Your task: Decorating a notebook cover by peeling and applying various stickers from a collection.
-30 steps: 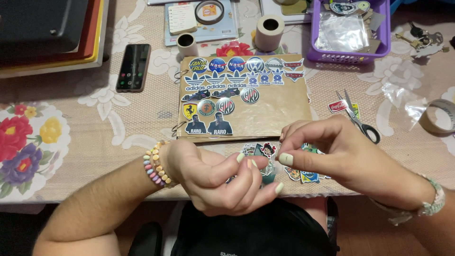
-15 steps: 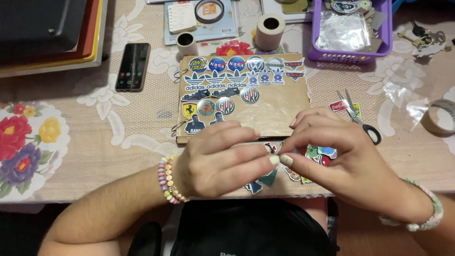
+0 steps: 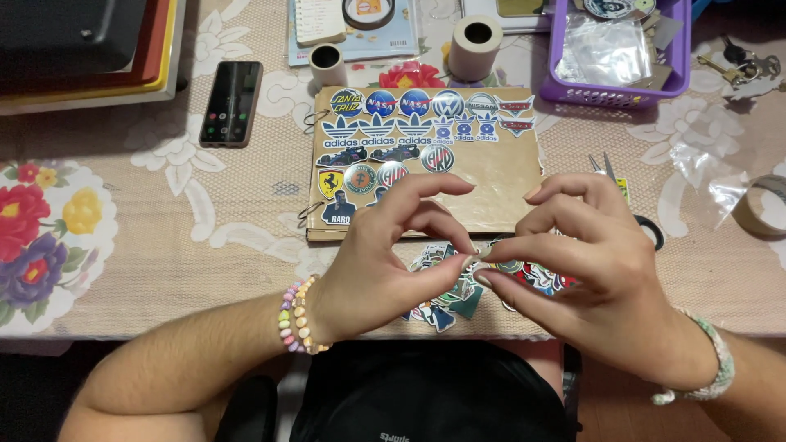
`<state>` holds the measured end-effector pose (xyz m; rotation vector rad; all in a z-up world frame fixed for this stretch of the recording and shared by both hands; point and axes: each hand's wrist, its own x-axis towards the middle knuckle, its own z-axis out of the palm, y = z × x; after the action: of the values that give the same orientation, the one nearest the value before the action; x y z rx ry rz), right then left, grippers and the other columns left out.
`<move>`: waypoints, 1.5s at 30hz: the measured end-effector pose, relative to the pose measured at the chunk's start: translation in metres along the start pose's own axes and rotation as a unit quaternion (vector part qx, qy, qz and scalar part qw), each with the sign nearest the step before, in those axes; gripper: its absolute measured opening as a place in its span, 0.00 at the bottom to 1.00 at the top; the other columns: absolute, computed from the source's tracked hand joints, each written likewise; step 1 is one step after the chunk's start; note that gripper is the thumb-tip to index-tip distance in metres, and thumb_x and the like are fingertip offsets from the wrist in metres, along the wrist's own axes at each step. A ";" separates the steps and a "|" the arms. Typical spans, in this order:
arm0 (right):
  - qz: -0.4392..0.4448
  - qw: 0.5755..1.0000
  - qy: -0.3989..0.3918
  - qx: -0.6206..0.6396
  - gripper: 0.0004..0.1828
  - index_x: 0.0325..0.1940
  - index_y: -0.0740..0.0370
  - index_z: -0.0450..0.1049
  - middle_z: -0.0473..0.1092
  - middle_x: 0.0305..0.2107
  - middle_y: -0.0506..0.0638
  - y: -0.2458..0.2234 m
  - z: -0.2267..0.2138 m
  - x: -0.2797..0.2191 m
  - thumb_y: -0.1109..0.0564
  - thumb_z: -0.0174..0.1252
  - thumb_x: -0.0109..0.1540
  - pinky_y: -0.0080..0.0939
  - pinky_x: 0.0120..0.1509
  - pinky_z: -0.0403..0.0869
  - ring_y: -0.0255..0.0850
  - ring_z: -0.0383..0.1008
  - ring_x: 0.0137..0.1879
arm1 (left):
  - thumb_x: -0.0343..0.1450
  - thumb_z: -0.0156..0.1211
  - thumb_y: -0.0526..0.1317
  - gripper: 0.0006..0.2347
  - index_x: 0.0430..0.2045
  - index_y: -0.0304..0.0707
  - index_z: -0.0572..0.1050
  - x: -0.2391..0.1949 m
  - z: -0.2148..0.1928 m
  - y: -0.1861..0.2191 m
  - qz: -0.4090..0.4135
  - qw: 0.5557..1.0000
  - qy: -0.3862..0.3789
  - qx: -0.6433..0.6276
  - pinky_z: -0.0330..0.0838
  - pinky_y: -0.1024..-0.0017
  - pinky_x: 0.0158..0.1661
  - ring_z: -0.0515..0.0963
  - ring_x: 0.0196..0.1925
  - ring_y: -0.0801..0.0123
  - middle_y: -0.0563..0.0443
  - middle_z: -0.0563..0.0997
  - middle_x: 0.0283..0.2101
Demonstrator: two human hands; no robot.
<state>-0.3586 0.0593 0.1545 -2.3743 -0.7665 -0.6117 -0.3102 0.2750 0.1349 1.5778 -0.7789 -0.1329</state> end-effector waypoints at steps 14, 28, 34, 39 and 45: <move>-0.377 0.896 0.061 -0.229 0.04 0.40 0.55 0.83 0.73 0.31 0.46 0.030 -0.010 -0.001 0.60 0.70 0.62 0.46 0.44 0.72 0.42 0.69 0.43 | 0.62 0.67 0.28 0.21 0.50 0.34 0.71 0.010 0.000 -0.013 -0.243 0.935 -0.015 -0.258 0.73 0.78 0.34 0.78 0.29 0.77 0.47 0.84 0.30; -0.389 0.873 0.060 -0.288 0.06 0.42 0.47 0.85 0.75 0.30 0.39 0.043 -0.013 -0.016 0.56 0.64 0.65 0.49 0.54 0.64 0.37 0.67 0.49 | 0.62 0.72 0.34 0.12 0.35 0.34 0.77 0.001 -0.010 -0.022 -0.238 0.955 -0.035 -0.171 0.78 0.80 0.33 0.82 0.28 0.78 0.48 0.86 0.25; -0.180 0.974 0.059 -0.127 0.08 0.36 0.56 0.82 0.72 0.28 0.47 0.045 0.008 -0.037 0.50 0.63 0.64 0.59 0.60 0.66 0.51 0.65 0.45 | 0.72 0.58 0.42 0.09 0.34 0.34 0.77 -0.021 -0.030 -0.046 -0.111 0.990 -0.064 -0.065 0.79 0.81 0.35 0.85 0.35 0.73 0.47 0.84 0.31; 0.023 0.997 0.011 -0.067 0.17 0.51 0.71 0.77 0.75 0.35 0.55 0.070 0.026 -0.085 0.58 0.68 0.63 0.50 0.60 0.70 0.57 0.72 0.51 | 0.71 0.61 0.40 0.05 0.30 0.39 0.78 -0.035 -0.026 -0.084 -0.003 0.977 -0.122 0.175 0.72 0.75 0.34 0.81 0.30 0.72 0.56 0.83 0.30; 0.027 0.992 -0.048 -0.115 0.18 0.61 0.64 0.72 0.76 0.49 0.53 0.094 0.069 -0.134 0.59 0.60 0.67 0.56 0.62 0.72 0.56 0.72 0.61 | 0.69 0.58 0.39 0.04 0.28 0.39 0.76 0.001 0.024 -0.141 0.167 0.851 -0.248 0.433 0.68 0.59 0.37 0.72 0.39 0.56 0.48 0.75 0.32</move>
<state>-0.3800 -0.0108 -0.0070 -2.6433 -0.7020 -0.5960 -0.2656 0.2486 0.0015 2.2510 -1.6726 0.0941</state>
